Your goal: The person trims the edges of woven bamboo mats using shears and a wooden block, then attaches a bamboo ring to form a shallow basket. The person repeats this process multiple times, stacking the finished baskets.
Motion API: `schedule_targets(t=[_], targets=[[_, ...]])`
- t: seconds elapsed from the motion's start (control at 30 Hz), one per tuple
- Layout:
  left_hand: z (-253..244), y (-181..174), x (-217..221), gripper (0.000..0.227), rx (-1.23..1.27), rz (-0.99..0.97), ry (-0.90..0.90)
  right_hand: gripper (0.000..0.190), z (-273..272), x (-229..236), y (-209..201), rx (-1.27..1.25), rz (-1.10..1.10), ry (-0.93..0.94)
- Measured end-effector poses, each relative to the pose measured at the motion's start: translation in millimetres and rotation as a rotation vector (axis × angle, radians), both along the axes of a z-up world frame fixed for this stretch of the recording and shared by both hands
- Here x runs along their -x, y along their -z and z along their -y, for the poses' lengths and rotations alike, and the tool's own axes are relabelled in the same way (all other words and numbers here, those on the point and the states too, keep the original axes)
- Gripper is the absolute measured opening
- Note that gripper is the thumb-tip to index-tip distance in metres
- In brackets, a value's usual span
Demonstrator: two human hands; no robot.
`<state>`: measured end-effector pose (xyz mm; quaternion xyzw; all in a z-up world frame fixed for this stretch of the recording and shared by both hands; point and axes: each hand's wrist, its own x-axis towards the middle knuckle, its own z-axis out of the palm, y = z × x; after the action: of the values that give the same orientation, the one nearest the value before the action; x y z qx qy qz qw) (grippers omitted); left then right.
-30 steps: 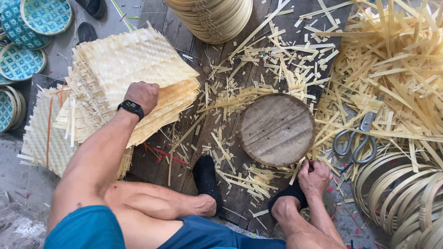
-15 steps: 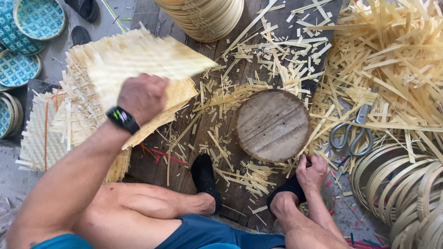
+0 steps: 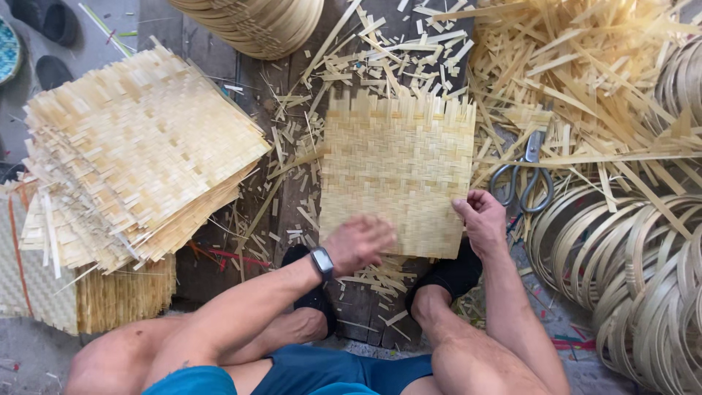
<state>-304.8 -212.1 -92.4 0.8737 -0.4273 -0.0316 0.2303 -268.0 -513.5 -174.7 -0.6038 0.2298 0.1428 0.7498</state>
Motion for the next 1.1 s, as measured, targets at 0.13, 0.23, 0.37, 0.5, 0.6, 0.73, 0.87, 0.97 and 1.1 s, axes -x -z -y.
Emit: schedule_targets(t=[0.13,0.23,0.37,0.5,0.6,0.73,0.87,0.97,1.1], targets=[[-32.9,49.1,-25.6,0.07,-0.036,-0.104,-0.947,0.022,5.7,6.9,22.1,-0.029,-0.025,0.03],[-63.9,71.8,-60.4,0.059,0.321,-0.785,-1.308,0.021,9.3,9.8,25.3,-0.001,-0.044,0.032],[-77.1,75.8,-71.8,0.032,0.651,-1.245,-1.248,0.021,5.6,11.6,22.0,0.082,-0.133,0.007],[-70.2,69.3,-76.1,0.037,0.601,-1.242,-1.367,0.024,3.0,19.8,17.8,0.032,-0.086,0.064],[-71.3,65.7,-75.7,0.04,0.626,-1.266,-1.371,0.025,-3.3,12.2,19.8,0.084,-0.083,0.092],[-78.7,74.5,-69.0,0.038,0.627,-1.239,-1.271,0.027,-10.5,3.6,16.7,0.28,-0.06,0.056],[-87.1,91.7,-62.9,0.035,0.79,-1.198,-1.21,0.039,1.7,5.8,-19.6,0.446,0.095,0.078],[-92.1,104.9,-60.3,0.035,0.747,-1.142,-1.258,0.033,45.8,27.6,-84.9,0.703,0.308,0.178],[-91.1,111.7,-60.3,0.041,0.737,-1.091,-1.288,0.029,151.0,76.7,-194.9,1.416,0.662,0.396]])
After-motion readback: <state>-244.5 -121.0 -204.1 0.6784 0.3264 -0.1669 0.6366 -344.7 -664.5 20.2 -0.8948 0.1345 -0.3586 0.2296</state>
